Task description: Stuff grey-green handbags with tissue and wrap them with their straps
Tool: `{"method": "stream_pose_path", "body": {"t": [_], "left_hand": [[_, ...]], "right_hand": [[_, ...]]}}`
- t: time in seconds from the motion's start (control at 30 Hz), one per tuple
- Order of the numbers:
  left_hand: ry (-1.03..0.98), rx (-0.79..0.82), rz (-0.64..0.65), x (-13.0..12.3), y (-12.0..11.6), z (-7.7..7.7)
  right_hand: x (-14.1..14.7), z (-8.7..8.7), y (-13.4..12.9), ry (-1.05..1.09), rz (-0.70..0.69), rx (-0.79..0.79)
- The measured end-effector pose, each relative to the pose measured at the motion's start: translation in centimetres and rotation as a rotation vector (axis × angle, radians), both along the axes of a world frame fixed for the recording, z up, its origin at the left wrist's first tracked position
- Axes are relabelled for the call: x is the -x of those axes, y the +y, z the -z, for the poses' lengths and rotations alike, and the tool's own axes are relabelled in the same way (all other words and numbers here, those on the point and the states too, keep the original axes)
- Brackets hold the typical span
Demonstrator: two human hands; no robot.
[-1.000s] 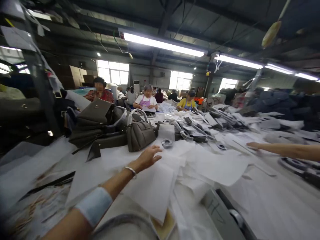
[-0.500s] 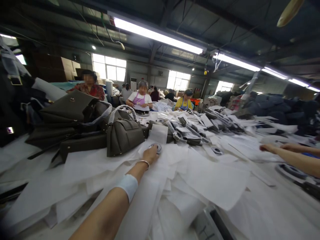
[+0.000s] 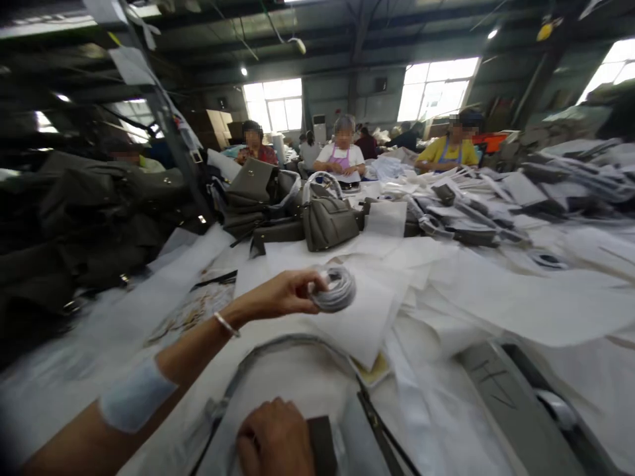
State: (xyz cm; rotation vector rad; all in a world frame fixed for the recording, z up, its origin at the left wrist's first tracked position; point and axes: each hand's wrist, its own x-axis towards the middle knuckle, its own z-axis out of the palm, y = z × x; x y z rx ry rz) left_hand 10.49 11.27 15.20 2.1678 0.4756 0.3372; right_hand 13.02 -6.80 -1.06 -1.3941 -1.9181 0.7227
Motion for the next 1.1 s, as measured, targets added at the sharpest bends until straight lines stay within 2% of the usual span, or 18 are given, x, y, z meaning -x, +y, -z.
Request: {"method": "stream_pose_path", "body": {"t": [0.1,0.17,0.27,0.33,0.4,0.47,0.6,0.67,0.8,0.93,1.1], "left_hand": [[0.1,-0.128,-0.177,8.4,-4.2,3.0],[0.163,-0.221,-0.248,11.9,-6.3,5.9],[0.258,-0.392,-0.239,14.2,-8.2,10.0],[0.303,-0.481,-0.24,14.2,-8.8,11.6],[0.31,-0.538,-0.267,13.9,-8.8,12.1],[0.264,-0.551,-0.331,13.7,-8.5,11.8],[0.206,-0.476,-0.579,13.3,-7.3,11.0],[0.243,-0.454,-0.633,12.8,-6.9,11.2],[0.3,-0.438,-0.606,11.7,-7.3,12.5],[0.315,-0.424,-0.604,11.1,-7.7,13.3],[0.336,-0.393,-0.617,10.5,-7.0,13.6]], "right_hand": [[0.0,-0.1,-0.1,0.038,0.047,-0.026],[-0.2,-0.8,-0.4,0.094,0.048,-0.043],[-0.4,-1.8,-0.8,0.181,0.055,-0.061],[-0.4,-2.2,-0.9,0.222,0.079,-0.075],[-0.3,-2.5,-0.9,0.228,0.115,-0.082],[-0.1,-2.6,-0.9,0.198,0.139,-0.082],[0.2,-2.7,-0.9,0.132,0.158,-0.075],[0.1,-3.2,-0.8,0.114,0.168,-0.078],[-1.1,-4.9,0.0,0.038,0.17,-0.151],[-2.6,-6.3,2.2,-0.207,0.148,-0.188],[-2.8,-5.3,6.5,-0.584,0.156,-0.136]]}}
